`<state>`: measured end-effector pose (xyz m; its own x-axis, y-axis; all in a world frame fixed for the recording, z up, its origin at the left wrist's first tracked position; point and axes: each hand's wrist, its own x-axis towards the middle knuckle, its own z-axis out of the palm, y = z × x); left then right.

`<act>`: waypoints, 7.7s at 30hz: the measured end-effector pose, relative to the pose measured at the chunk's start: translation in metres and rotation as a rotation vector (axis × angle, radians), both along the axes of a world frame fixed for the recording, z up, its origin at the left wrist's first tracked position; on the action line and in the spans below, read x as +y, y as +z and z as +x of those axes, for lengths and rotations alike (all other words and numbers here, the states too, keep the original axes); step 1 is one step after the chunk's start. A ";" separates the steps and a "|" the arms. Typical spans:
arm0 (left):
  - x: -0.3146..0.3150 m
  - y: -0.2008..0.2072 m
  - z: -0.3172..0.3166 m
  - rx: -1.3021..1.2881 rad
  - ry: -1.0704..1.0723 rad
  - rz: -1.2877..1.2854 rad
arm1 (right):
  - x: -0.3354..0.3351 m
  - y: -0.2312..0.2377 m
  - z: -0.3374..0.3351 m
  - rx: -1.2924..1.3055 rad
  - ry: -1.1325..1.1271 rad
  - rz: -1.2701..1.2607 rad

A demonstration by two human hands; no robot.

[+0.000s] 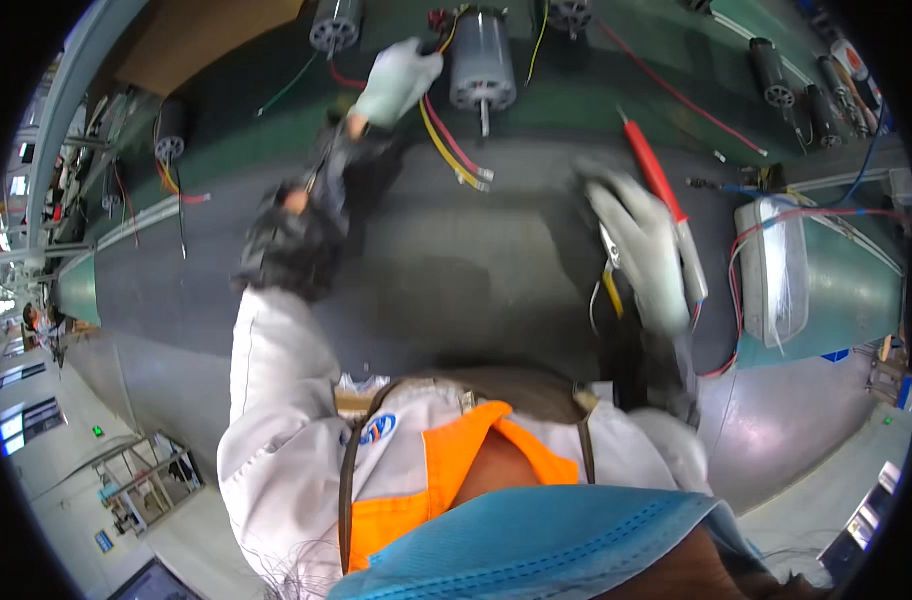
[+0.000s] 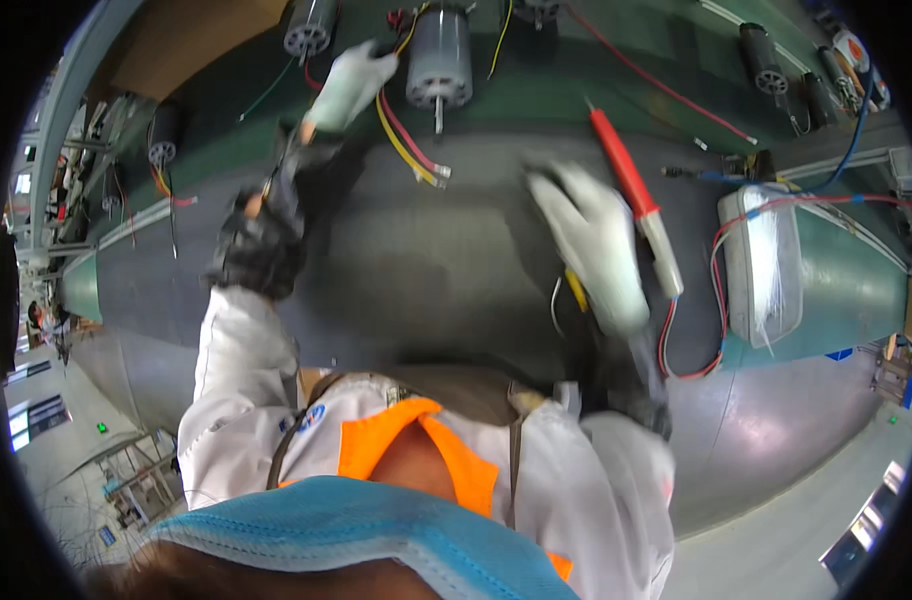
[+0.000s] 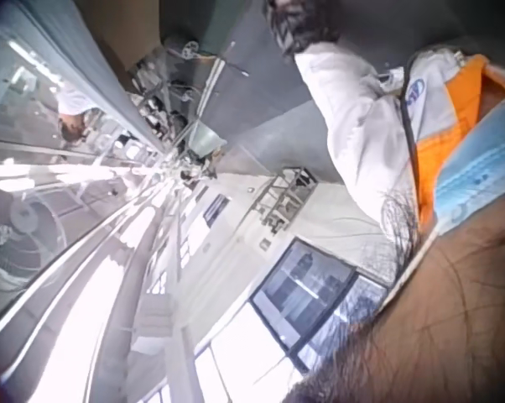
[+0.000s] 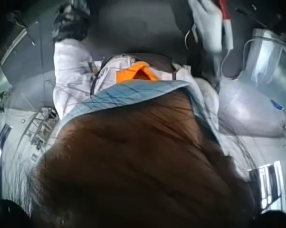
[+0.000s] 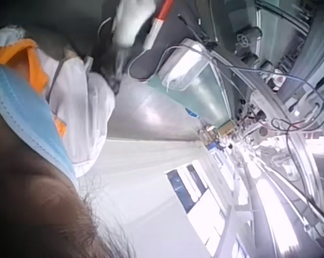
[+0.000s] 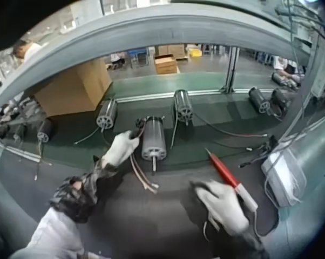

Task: Connecting electrical wires to small motors and testing them using a probe on an assembly line.

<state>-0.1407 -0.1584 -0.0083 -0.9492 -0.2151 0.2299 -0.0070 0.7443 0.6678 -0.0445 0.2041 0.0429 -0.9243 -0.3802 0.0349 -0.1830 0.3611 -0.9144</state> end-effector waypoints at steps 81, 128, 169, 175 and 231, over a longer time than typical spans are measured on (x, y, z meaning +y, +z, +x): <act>0.080 0.051 0.119 -0.005 -0.150 0.624 | 0.103 -0.035 -0.006 -0.002 -0.127 -0.026; -0.184 0.017 -0.001 -0.017 0.553 -0.764 | -0.044 -0.021 0.006 0.345 0.025 0.314; 0.017 0.039 0.206 -0.293 0.005 -0.156 | -0.018 -0.021 0.005 0.315 0.369 0.343; 0.091 0.032 0.218 -0.471 -0.215 0.122 | 0.043 -0.019 0.035 -0.055 0.290 0.038; 0.084 0.053 0.236 -0.554 -0.233 -0.360 | 0.246 0.056 -0.008 0.827 -0.815 0.923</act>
<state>0.0954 -0.0741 0.0444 -0.9593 0.0068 -0.2823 -0.0886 0.9420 0.3238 -0.0528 0.4500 0.0993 -0.7273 0.0407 0.6851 0.0089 0.9987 -0.0498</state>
